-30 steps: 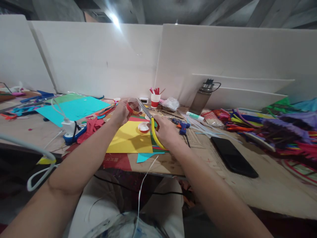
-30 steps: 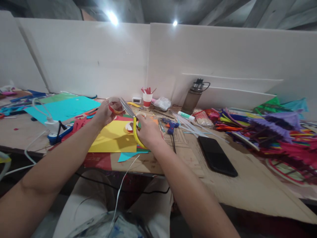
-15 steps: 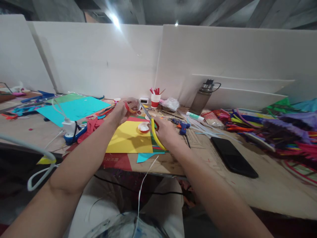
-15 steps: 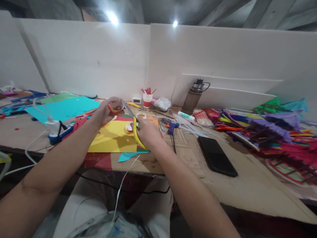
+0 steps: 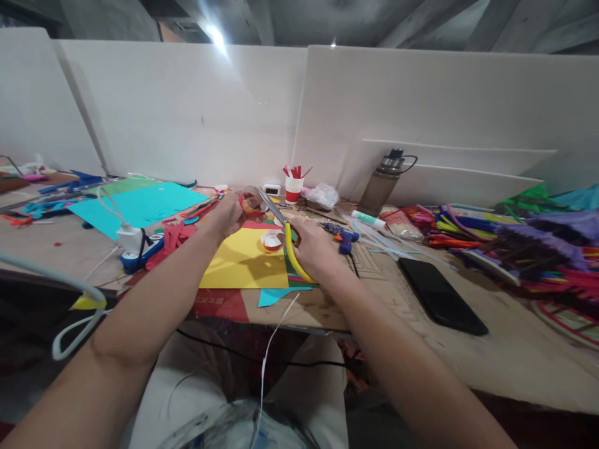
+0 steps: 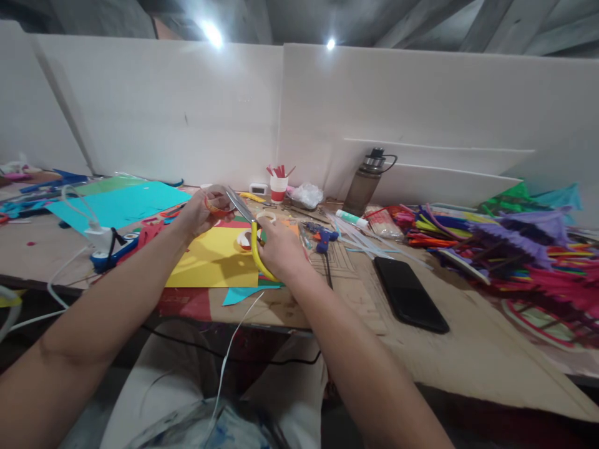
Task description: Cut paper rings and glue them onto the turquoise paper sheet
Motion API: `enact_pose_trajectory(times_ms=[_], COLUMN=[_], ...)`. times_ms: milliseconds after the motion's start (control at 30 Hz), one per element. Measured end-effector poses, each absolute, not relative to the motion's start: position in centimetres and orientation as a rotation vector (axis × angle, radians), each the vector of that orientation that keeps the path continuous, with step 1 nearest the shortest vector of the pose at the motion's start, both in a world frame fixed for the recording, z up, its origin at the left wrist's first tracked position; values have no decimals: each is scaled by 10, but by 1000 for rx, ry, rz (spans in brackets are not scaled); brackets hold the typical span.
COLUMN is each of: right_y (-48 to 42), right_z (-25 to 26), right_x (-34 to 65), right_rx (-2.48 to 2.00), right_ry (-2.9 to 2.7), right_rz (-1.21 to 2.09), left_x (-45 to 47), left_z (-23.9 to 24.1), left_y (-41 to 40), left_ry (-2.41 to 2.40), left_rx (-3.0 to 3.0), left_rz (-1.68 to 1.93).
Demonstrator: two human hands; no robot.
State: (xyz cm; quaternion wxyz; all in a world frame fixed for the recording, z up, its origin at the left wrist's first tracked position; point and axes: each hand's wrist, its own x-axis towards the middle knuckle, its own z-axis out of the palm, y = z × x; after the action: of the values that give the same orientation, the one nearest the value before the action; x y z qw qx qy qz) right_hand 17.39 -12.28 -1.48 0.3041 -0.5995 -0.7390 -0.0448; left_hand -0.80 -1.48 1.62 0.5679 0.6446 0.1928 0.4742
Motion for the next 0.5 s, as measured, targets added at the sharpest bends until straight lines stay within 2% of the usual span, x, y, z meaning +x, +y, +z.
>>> enact_pose_trajectory(times_ms=[267,500], right_y=[-121,-121], right_z=[-14,-13], right_x=[174,174], right_rx=[-1542,-1569], right_ry=[-1981,-1975], right_rz=[-79,-71], left_x=[-13,-10], left_z=[19,19], left_y=[-12,-11], left_ry=[518,621], left_rx=[1565,1466], left_rz=[1056,1257])
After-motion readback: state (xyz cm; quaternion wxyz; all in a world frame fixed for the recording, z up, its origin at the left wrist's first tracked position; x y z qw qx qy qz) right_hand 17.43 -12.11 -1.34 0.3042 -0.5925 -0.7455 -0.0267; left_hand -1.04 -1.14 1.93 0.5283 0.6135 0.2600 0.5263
